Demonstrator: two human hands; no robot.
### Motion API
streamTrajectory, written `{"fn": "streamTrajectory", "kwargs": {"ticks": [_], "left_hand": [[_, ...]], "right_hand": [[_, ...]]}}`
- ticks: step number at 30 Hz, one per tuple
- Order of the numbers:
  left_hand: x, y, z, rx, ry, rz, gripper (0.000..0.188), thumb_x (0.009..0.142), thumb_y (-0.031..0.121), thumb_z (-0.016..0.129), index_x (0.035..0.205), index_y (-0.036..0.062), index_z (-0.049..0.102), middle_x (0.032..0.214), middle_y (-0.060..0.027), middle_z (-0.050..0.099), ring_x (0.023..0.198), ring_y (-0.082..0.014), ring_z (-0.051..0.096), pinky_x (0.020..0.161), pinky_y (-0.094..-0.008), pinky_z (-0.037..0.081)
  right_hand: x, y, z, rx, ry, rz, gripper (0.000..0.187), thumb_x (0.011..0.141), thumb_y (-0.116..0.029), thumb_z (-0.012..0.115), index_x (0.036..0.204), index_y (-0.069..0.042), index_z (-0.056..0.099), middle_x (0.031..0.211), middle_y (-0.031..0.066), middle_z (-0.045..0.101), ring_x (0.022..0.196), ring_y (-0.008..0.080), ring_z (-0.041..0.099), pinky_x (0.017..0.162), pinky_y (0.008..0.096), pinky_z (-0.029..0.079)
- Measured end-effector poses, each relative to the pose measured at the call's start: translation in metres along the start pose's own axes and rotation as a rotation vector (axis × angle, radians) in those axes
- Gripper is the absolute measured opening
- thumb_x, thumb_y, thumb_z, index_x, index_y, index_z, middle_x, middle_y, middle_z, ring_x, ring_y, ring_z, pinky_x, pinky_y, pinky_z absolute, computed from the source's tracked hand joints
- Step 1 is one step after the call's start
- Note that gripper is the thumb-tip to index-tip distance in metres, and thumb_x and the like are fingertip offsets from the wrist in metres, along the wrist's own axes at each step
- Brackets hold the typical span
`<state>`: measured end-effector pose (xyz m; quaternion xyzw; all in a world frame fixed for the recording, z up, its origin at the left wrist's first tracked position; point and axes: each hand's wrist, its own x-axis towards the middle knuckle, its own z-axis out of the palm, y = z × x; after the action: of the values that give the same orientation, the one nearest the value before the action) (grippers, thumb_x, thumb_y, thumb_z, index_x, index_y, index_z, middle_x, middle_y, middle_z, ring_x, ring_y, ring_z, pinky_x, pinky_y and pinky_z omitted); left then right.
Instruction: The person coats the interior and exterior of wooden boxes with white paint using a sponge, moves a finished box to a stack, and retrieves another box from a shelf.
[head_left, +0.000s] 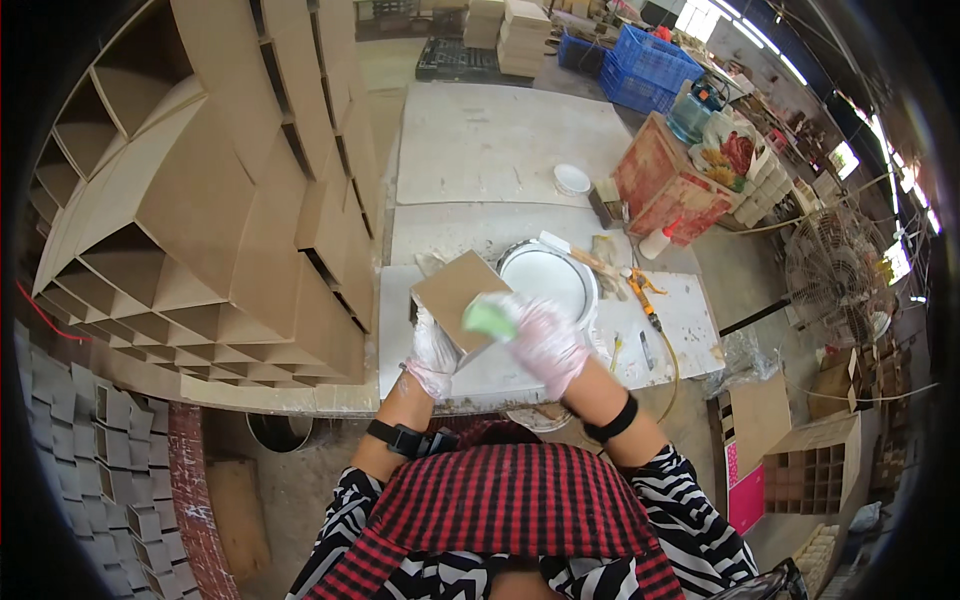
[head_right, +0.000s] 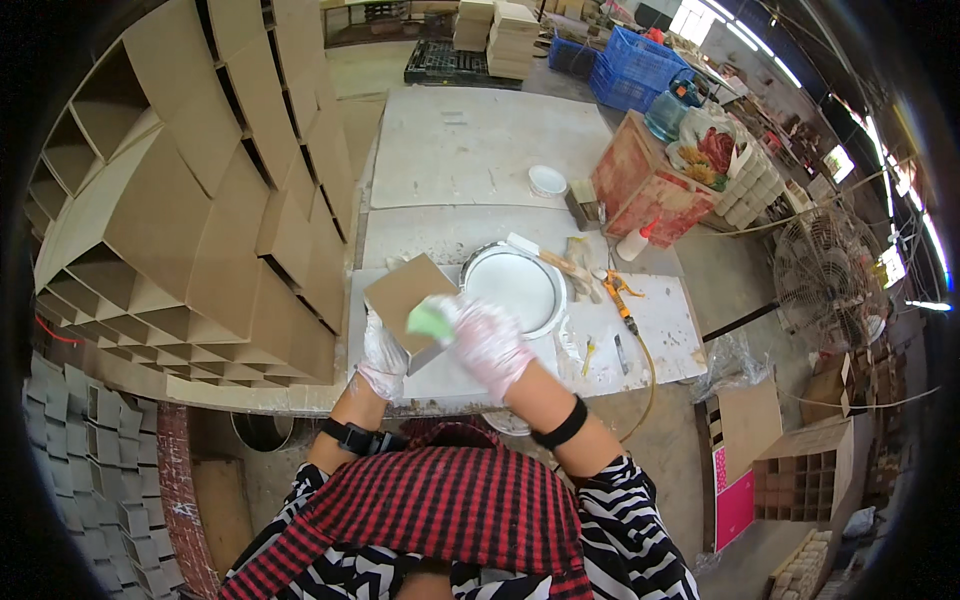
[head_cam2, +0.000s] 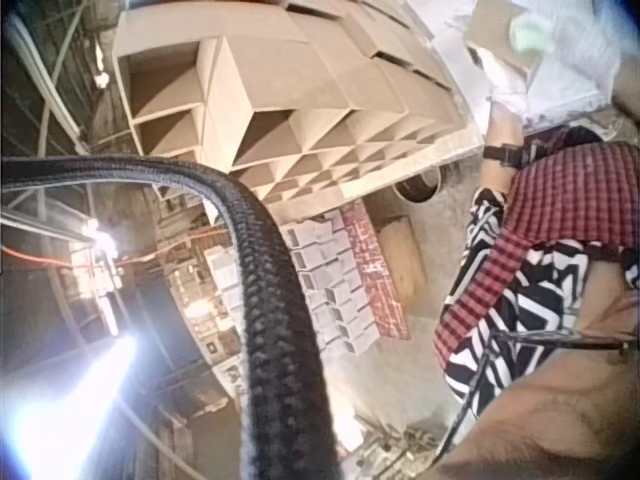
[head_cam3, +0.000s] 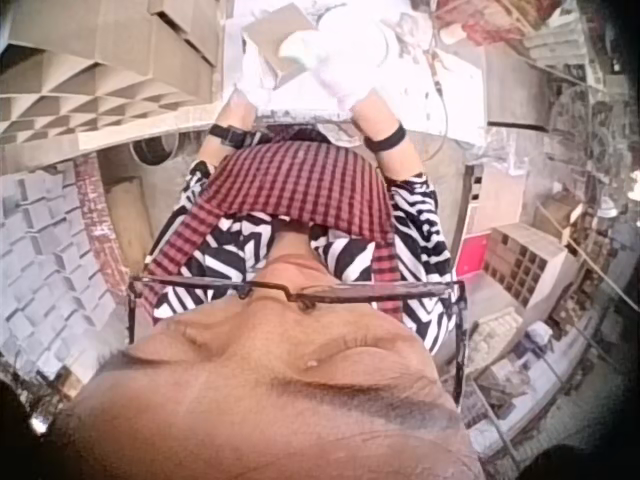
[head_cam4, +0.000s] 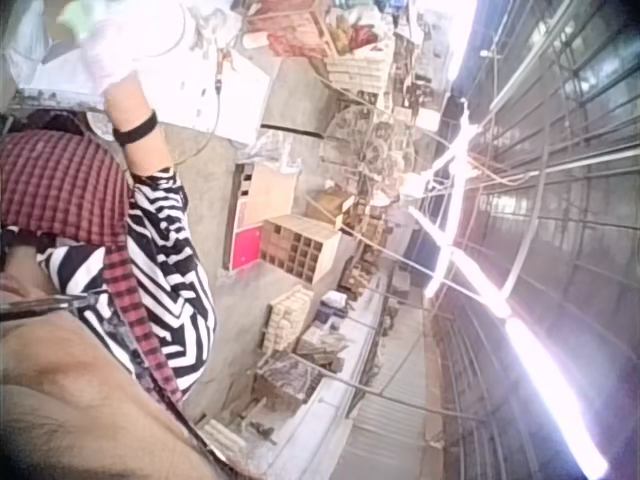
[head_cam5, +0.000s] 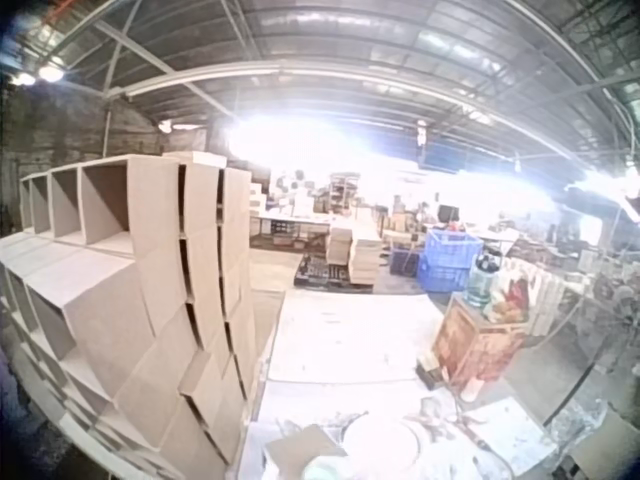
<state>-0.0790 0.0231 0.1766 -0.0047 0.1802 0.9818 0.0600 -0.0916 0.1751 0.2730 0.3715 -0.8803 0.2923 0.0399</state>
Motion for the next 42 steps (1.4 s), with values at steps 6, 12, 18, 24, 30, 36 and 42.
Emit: {"fn": "streamTrajectory", "kwargs": {"ticks": [6,12,18,24,30,36,42], "left_hand": [[-0.005,0.004,-0.007,-0.092,-0.052,0.003,0.068,0.087,0.06,0.037,0.132,0.0099,0.036,0.13,-0.0101,0.044,0.116,-0.026,0.046,0.095,-0.0416,0.043],[-0.005,0.003,0.002,0.059,0.008,0.014,0.071,0.086,0.063,0.032,0.133,0.01,0.035,0.132,-0.0114,0.042,0.118,-0.0274,0.045,0.096,-0.0433,0.042],[-0.001,0.001,-0.026,-0.031,-0.124,-0.01,0.072,0.085,0.066,0.029,0.133,0.0114,0.035,0.132,-0.0095,0.042,0.118,-0.0271,0.045,0.096,-0.041,0.042],[0.0,-0.002,-0.002,0.017,0.074,0.039,0.074,0.085,0.066,0.028,0.134,0.0114,0.035,0.132,-0.0095,0.042,0.118,-0.0272,0.045,0.098,-0.0399,0.04],[-0.012,0.001,0.01,0.059,0.076,0.033,0.072,0.087,0.063,0.028,0.134,0.0097,0.034,0.133,-0.0111,0.042,0.118,-0.0279,0.045,0.098,-0.0415,0.039],[-0.009,0.003,-0.001,0.118,-0.039,-0.018,0.062,0.092,0.053,0.028,0.132,0.0055,0.036,0.129,-0.0148,0.045,0.116,-0.0297,0.048,0.097,-0.0421,0.041],[-0.011,0.004,0.004,0.162,-0.069,-0.091,0.055,0.095,0.043,0.03,0.13,0.0016,0.038,0.126,-0.0157,0.048,0.112,-0.0282,0.051,0.093,-0.0402,0.045]], "right_hand": [[-0.011,-0.008,0.007,-0.239,-0.149,0.041,0.036,0.078,-0.017,0.054,0.114,-0.015,0.051,0.092,0.0106,0.059,0.087,0.0258,0.059,0.073,0.0363,0.048],[-0.019,0.0,0.021,-0.327,-0.005,0.035,0.038,0.081,-0.022,0.054,0.118,-0.017,0.048,0.096,0.011,0.058,0.088,0.0261,0.059,0.073,0.0363,0.048],[-0.021,0.027,0.027,-0.303,0.11,0.025,0.04,0.079,-0.021,0.056,0.118,-0.019,0.05,0.092,0.0098,0.059,0.082,0.0258,0.061,0.07,0.0359,0.049],[-0.031,-0.017,0.04,-0.405,0.091,-0.112,0.046,0.074,-0.02,0.06,0.118,-0.019,0.051,0.087,0.0074,0.057,0.073,0.0233,0.06,0.065,0.0367,0.049],[-0.025,0.034,0.017,-0.289,0.14,0.178,0.041,0.075,-0.021,0.061,0.115,-0.019,0.053,0.085,0.0096,0.057,0.078,0.0269,0.06,0.069,0.0372,0.048],[-0.024,0.009,-0.007,-0.221,-0.01,-0.047,0.038,0.075,-0.021,0.061,0.113,-0.021,0.056,0.081,0.0102,0.057,0.077,0.0284,0.059,0.068,0.0388,0.048],[-0.012,0.023,-0.013,-0.36,-0.222,-0.213,0.037,0.074,-0.02,0.061,0.11,-0.022,0.055,0.085,0.0092,0.057,0.076,0.0273,0.06,0.065,0.0382,0.05]]}}
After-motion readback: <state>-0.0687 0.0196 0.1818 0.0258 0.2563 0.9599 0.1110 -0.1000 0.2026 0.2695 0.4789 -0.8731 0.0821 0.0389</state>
